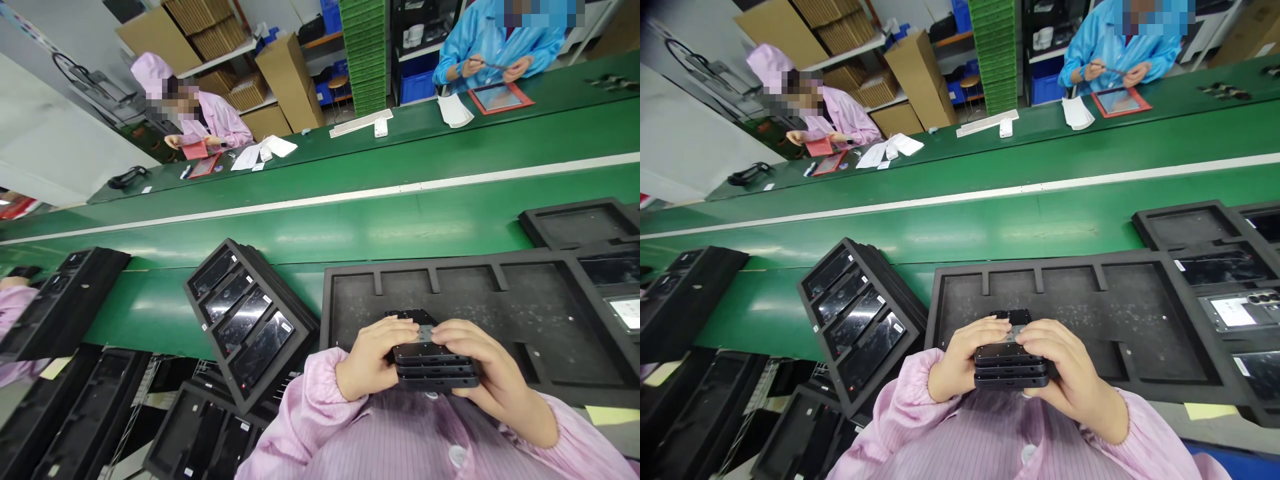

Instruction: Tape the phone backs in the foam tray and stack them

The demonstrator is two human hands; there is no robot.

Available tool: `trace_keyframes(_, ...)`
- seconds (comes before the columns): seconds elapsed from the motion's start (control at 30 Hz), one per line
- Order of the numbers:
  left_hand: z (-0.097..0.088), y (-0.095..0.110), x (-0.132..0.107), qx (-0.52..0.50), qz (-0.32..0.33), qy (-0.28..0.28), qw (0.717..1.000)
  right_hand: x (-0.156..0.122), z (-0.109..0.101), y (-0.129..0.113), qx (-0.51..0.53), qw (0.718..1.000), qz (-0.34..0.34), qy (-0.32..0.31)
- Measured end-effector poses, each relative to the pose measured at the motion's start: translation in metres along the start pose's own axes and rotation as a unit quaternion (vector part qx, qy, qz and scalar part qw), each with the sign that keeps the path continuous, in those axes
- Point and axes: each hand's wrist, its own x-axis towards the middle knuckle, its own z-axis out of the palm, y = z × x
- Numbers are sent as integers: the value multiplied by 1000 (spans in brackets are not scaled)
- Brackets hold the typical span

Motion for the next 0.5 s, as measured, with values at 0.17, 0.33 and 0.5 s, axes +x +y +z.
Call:
trace_keyframes(0.17, 0, -1, 0, -13, -3, 2, 1000, 0, 1, 2, 1, 1000, 7, -5)
trace_keyframes(0.33, 0, -2, -1, -25, -9, 0, 1000, 1, 1, 3, 5, 1000, 3, -7)
trace_keyframes(0.5, -1, -2, -3, -24, -24, -22, 999, 1, 1, 3, 11, 1000, 3, -5)
